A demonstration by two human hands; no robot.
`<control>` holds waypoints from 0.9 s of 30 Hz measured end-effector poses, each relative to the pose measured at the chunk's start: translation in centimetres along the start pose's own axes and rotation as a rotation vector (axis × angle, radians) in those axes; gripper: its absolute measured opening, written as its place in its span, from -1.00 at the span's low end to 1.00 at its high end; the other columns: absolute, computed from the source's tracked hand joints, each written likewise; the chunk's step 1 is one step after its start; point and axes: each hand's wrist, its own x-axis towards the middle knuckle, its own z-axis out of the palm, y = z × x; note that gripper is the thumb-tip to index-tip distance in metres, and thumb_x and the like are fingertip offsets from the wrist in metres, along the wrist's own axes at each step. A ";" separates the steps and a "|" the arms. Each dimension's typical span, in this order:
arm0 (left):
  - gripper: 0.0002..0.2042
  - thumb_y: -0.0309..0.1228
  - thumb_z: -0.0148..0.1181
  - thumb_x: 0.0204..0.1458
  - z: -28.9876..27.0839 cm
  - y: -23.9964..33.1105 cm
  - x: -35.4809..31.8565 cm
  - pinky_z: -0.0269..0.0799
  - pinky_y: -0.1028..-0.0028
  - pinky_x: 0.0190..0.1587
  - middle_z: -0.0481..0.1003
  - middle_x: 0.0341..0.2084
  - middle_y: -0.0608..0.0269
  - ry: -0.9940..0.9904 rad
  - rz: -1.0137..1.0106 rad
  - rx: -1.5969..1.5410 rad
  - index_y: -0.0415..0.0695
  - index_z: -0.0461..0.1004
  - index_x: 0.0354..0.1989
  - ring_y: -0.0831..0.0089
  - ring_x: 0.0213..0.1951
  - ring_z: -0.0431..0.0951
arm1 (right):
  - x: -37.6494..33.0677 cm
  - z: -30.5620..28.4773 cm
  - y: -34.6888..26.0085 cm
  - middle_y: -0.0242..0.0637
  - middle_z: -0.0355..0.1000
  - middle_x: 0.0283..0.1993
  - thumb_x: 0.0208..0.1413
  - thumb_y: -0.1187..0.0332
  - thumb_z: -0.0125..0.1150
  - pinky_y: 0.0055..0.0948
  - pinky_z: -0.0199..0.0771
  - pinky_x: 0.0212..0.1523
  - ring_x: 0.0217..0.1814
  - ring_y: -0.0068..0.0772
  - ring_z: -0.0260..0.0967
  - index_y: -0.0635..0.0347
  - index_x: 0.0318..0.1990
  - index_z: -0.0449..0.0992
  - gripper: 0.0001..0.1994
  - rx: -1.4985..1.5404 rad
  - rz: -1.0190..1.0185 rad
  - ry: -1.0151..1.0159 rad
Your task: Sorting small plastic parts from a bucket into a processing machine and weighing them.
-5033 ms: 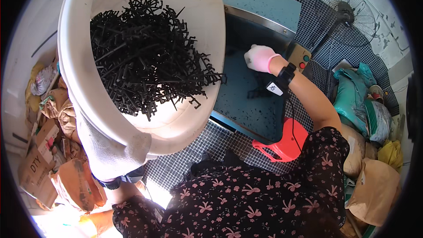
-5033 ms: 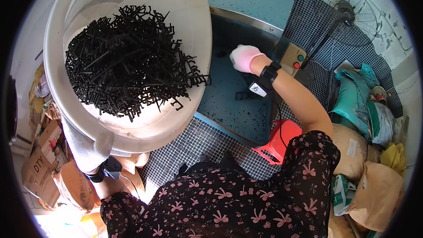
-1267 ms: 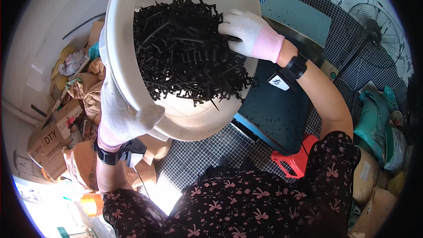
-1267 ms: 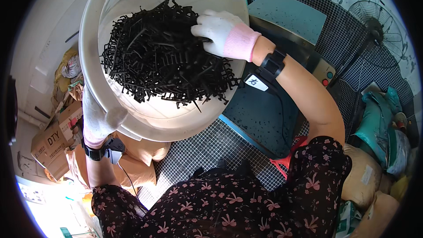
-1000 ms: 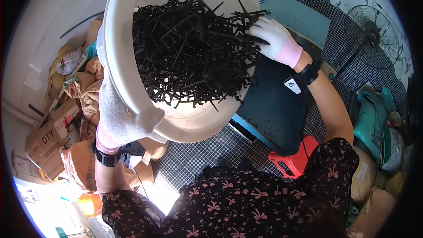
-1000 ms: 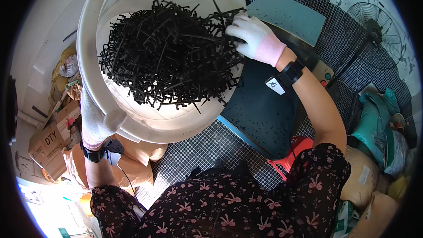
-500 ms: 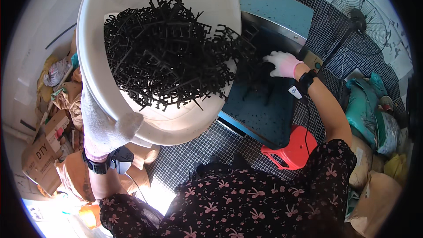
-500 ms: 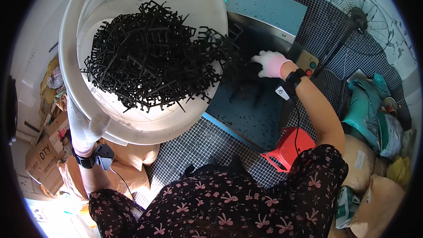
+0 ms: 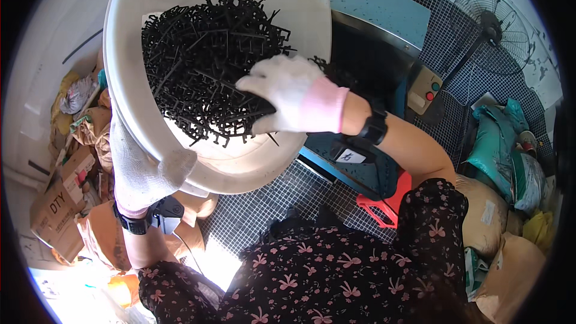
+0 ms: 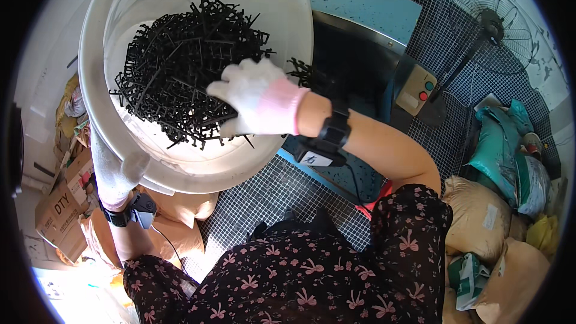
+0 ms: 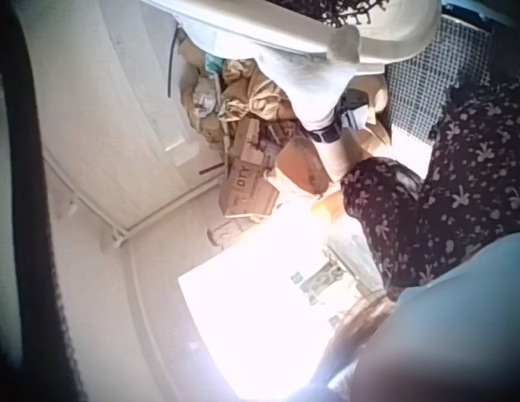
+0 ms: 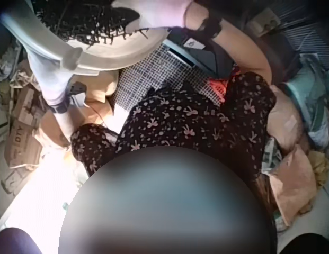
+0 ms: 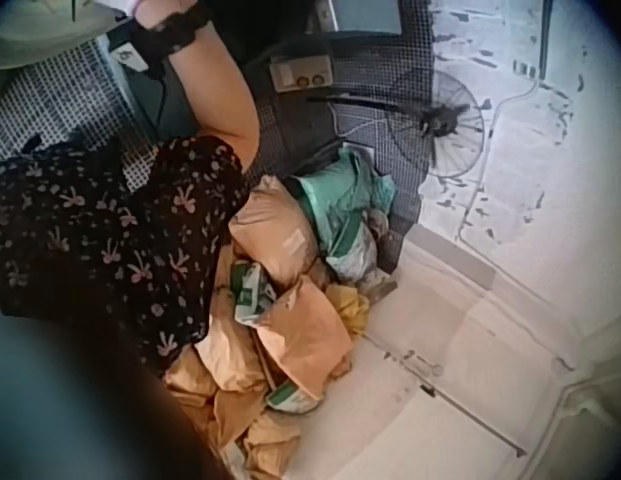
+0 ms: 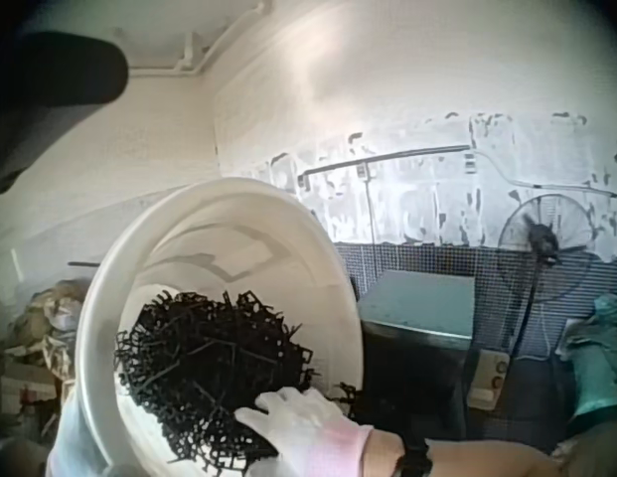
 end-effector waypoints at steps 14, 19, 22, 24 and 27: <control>-0.15 -0.21 0.27 -0.41 -0.3 -2.4 -0.5 0.17 0.51 -0.16 0.22 -0.27 0.26 0.027 0.008 0.048 -0.33 0.01 0.11 0.49 -0.26 0.21 | -4.0 0.7 6.7 -0.28 0.27 -0.21 -0.38 0.33 0.29 -0.35 0.39 -0.18 -0.12 -0.22 0.26 0.07 -0.09 0.37 -0.48 -0.172 0.220 -0.002; -0.12 -0.15 0.26 -0.36 0.7 -3.7 0.0 0.15 0.49 -0.09 0.21 -0.19 0.21 0.010 0.011 -0.168 -0.35 -0.03 0.13 0.45 -0.18 0.22 | -10.4 2.4 12.8 -0.24 0.26 -0.15 -0.33 0.23 0.30 -0.27 0.36 -0.13 -0.08 -0.20 0.24 0.09 -0.05 0.36 -0.45 -0.280 0.338 -0.084; -0.11 -0.14 0.24 -0.34 0.6 -3.6 0.6 0.10 0.47 -0.01 0.19 -0.11 0.17 0.026 0.142 -0.043 -0.36 -0.05 0.15 0.43 -0.10 0.19 | -11.1 2.0 13.2 -0.22 0.25 -0.12 -0.31 0.17 0.28 -0.25 0.35 -0.11 -0.04 -0.19 0.22 0.07 -0.03 0.35 -0.44 -0.377 0.391 -0.126; -0.09 -0.13 0.24 -0.34 0.9 -3.8 0.3 0.07 0.46 0.02 0.17 -0.08 0.16 0.027 0.134 -0.049 -0.37 -0.07 0.16 0.41 -0.06 0.17 | -11.0 1.3 12.2 -0.21 0.25 -0.11 -0.29 0.13 0.28 -0.24 0.34 -0.10 -0.03 -0.18 0.22 0.07 -0.02 0.35 -0.43 -0.428 0.422 -0.150; -0.07 -0.12 0.24 -0.35 0.8 -4.4 -0.3 0.02 0.44 0.07 0.14 -0.01 0.13 0.052 0.095 -0.041 -0.38 -0.10 0.18 0.38 0.01 0.14 | -9.5 -0.2 8.7 -0.18 0.24 -0.10 -0.27 0.09 0.26 -0.26 0.35 -0.10 -0.01 -0.14 0.22 0.04 -0.01 0.35 -0.43 -0.309 0.540 -0.474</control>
